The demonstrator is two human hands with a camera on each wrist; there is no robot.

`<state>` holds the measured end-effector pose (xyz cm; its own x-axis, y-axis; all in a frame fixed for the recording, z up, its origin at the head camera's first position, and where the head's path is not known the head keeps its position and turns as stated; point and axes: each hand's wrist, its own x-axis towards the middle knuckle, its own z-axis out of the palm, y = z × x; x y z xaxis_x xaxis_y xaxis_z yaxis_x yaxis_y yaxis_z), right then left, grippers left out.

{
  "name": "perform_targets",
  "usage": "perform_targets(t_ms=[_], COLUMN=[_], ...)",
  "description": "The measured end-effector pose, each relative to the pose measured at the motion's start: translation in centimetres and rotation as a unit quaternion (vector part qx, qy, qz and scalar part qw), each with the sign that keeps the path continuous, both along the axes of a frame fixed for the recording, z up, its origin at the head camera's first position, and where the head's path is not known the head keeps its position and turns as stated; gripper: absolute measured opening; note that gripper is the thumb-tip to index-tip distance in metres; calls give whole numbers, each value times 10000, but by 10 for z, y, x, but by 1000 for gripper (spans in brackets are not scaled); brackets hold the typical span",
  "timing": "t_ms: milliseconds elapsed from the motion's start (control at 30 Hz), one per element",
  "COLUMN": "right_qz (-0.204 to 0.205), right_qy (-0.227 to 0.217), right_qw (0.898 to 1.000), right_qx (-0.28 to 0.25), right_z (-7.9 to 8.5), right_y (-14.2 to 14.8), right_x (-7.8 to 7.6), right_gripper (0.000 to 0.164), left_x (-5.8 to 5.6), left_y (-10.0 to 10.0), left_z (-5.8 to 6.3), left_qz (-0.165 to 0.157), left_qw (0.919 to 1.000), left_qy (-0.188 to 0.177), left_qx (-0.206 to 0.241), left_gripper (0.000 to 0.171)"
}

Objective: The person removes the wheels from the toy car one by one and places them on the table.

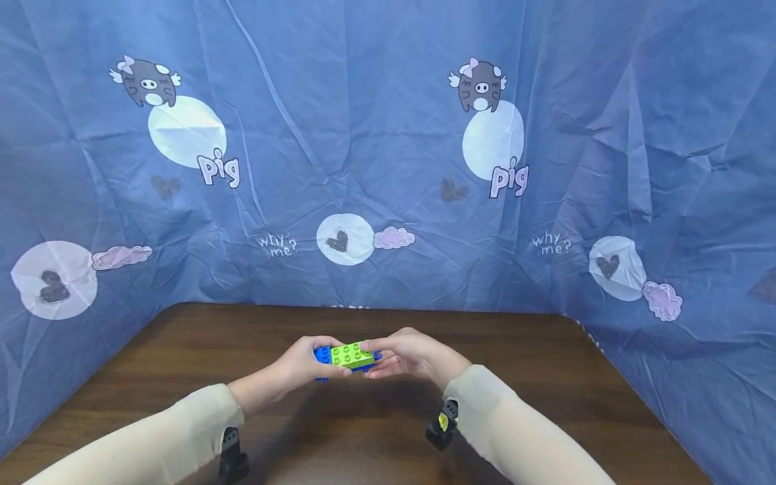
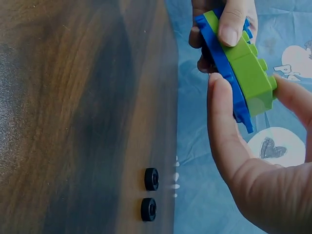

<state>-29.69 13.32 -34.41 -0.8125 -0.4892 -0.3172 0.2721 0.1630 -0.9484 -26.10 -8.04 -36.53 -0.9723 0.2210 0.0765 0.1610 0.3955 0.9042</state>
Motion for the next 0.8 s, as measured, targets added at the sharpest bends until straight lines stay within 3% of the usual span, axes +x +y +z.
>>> perform_targets(t_ms=[200,433,800], right_qz=[-48,-192,-358], right_qy=[268,368,448], right_qw=[9995,9989,9982], right_qx=[-137,-238,-179], right_z=[0,1,-1], right_y=[2,1,1], right_x=[4,9,12], right_gripper=[42,44,44], left_x=[1,2,3], left_y=[2,2,3], left_z=[-2,-2,-1], left_qz=[221,159,149], left_qw=[9995,9990,9996], left_qy=[-128,-37,26], left_qx=[199,406,222], left_gripper=[45,42,40])
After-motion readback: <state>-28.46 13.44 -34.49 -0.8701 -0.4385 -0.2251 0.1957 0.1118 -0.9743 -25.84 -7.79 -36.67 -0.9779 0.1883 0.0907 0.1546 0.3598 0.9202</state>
